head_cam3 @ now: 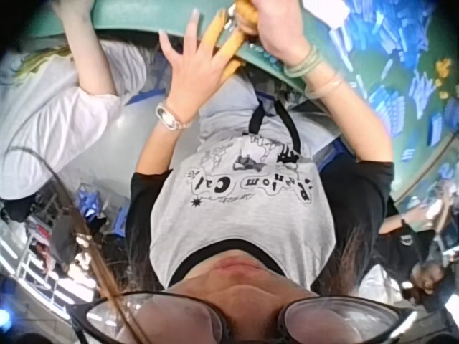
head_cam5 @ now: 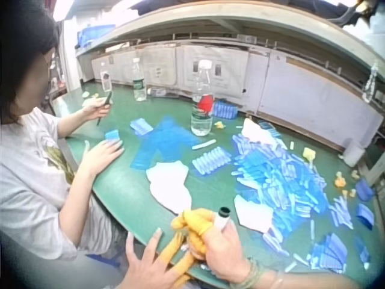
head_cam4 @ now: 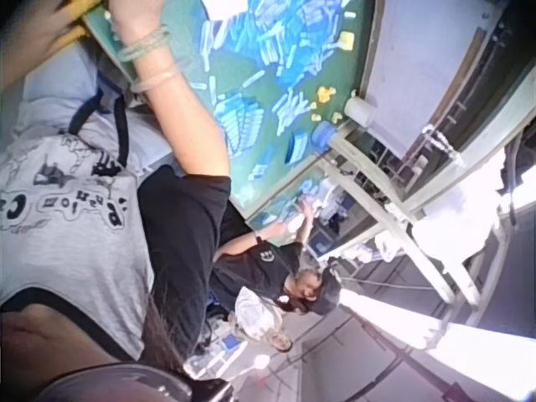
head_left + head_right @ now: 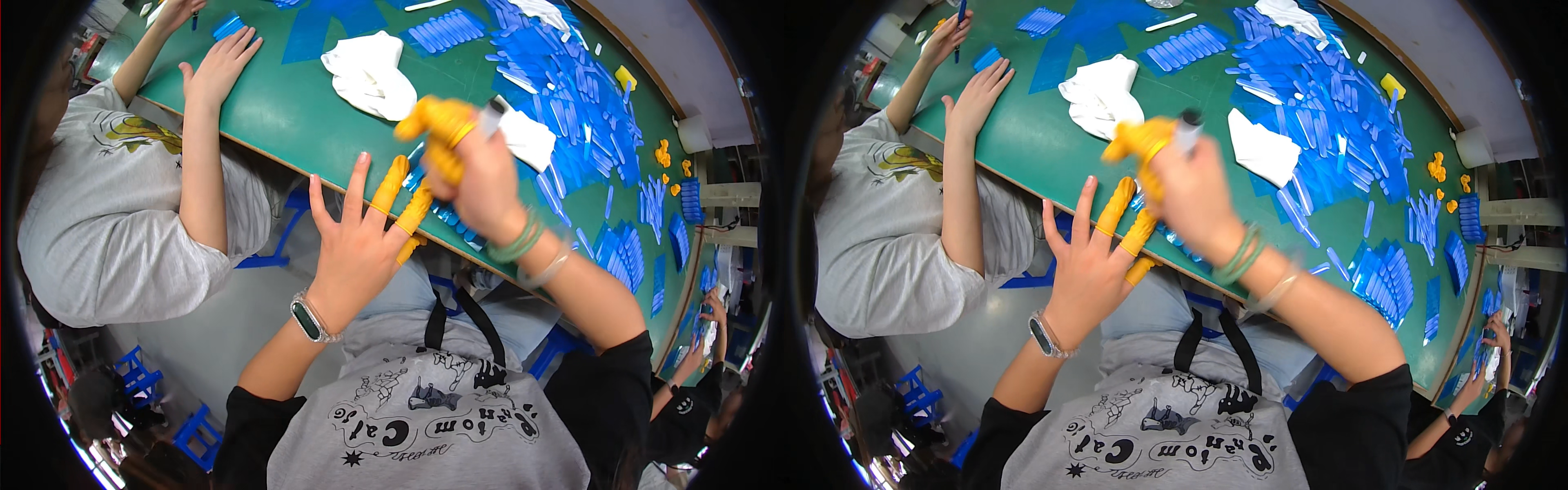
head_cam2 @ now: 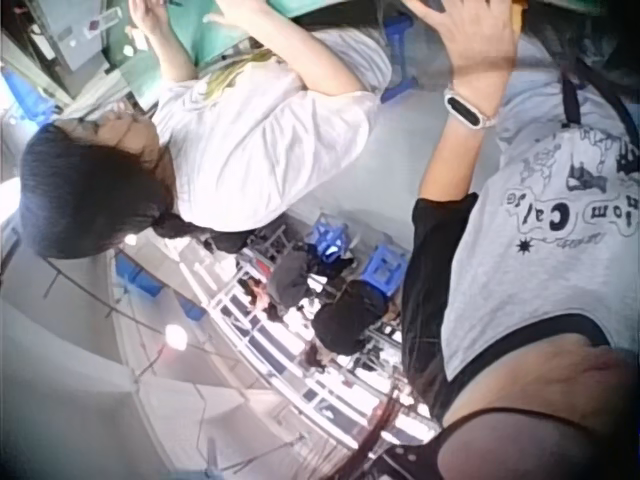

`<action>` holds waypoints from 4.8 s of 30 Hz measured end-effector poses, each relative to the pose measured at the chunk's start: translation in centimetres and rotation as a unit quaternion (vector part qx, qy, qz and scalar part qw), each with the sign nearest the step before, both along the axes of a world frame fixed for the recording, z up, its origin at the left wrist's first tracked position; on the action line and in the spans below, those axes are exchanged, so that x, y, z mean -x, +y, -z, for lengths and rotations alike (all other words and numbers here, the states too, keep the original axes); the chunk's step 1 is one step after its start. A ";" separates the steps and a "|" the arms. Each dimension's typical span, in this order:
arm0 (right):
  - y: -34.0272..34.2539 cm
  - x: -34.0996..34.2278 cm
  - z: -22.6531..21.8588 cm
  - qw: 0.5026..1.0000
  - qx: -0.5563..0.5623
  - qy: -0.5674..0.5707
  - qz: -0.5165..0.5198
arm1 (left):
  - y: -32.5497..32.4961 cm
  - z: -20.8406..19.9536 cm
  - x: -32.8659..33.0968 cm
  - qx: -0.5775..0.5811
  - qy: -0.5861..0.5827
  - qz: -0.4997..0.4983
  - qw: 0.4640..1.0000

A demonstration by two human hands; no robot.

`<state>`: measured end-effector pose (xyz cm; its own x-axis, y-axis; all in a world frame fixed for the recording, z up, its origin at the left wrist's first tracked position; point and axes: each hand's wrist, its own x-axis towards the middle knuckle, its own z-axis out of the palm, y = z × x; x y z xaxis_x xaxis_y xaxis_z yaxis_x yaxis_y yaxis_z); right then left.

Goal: The person marks rows of small strips on plastic film sheets using a marker, turning over and pressing the sheets by hand.

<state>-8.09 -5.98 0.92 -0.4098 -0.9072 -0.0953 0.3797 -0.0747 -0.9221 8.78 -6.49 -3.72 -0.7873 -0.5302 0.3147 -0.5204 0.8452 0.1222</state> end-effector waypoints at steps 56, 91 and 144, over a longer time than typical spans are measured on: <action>0.4 6.3 0.5 0.992 0.016 0.012 -0.128 | 3.3 -0.5 2.7 -0.023 -0.039 0.006 0.999; 1.5 6.0 0.1 0.992 0.018 0.053 -0.114 | 3.4 0.2 2.8 0.011 0.013 -0.011 1.000; 2.8 9.5 3.6 0.998 0.007 -0.053 -0.018 | 4.2 1.4 3.9 -0.020 0.154 -0.019 0.988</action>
<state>-17.64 -3.14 -2.66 -0.3656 -0.9225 -0.1240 0.4773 -0.0714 -0.8758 4.90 -2.24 -5.11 -0.6365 -0.5745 0.5147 -0.4840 0.8170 0.3134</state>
